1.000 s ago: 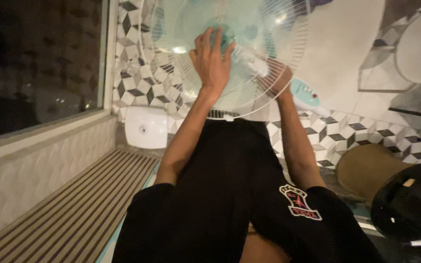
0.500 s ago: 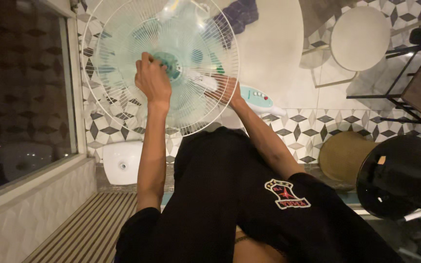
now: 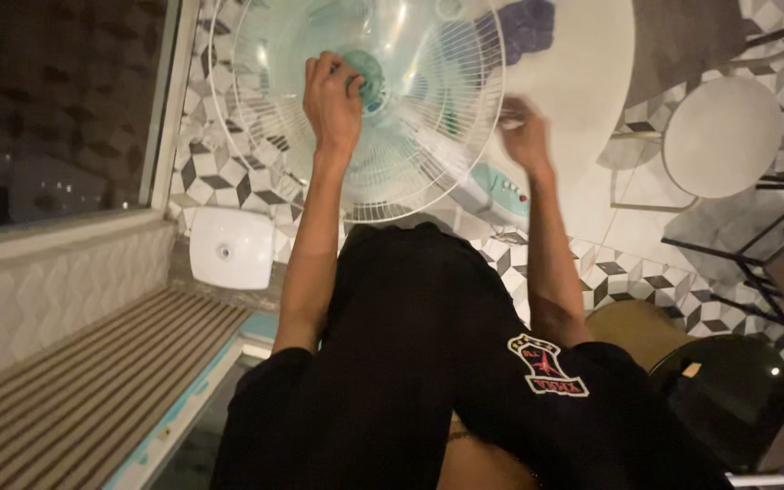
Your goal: The person assembles a standing fan by hand. They attach the fan blade hub to the motor, secure it with a screwdriver, and then attach the fan blades and front grill.
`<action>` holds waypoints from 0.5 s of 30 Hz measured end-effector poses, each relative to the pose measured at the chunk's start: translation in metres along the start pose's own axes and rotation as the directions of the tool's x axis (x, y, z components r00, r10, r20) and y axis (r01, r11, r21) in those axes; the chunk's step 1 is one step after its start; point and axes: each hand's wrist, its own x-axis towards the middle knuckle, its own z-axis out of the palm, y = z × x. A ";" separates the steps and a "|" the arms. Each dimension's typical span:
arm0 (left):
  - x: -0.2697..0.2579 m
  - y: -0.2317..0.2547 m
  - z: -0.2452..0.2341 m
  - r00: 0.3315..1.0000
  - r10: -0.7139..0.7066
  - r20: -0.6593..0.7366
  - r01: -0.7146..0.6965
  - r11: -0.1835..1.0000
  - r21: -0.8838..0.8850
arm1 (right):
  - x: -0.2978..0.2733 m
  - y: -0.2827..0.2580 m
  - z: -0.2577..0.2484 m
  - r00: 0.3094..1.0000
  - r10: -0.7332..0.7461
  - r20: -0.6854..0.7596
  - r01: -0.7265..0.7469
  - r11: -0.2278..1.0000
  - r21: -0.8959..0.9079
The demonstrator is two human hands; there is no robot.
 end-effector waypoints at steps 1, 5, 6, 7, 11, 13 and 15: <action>-0.002 -0.001 -0.001 1.000 -0.005 0.002 0.005 1.000 -0.004 | 0.005 -0.024 -0.014 0.985 0.008 -0.174 -0.021 0.997 -0.076; -0.002 0.000 0.004 1.000 -0.017 -0.024 0.017 1.000 -0.019 | 0.011 -0.127 -0.028 0.842 -0.364 -0.397 0.304 0.930 -0.207; -0.003 0.000 0.005 0.999 -0.019 -0.037 0.018 0.999 -0.032 | 0.011 -0.147 -0.018 0.836 -0.401 -0.374 0.359 0.916 -0.179; -0.003 0.001 0.007 0.999 -0.020 -0.050 0.018 0.999 -0.045 | 0.015 -0.163 -0.005 0.861 -0.439 -0.258 0.420 0.899 -0.127; 0.001 0.005 0.017 0.998 0.027 -0.056 -0.029 0.998 -0.049 | 0.037 -0.194 0.044 0.811 -0.564 0.152 0.583 0.802 -0.133; 0.004 0.006 0.018 0.998 0.048 -0.033 -0.051 0.996 -0.073 | 0.046 -0.195 0.061 0.785 -0.533 0.316 0.598 0.785 -0.162; 0.001 0.004 0.012 0.998 0.054 0.022 -0.051 0.992 -0.119 | 0.045 -0.188 0.066 0.819 -0.452 0.353 0.534 0.826 -0.182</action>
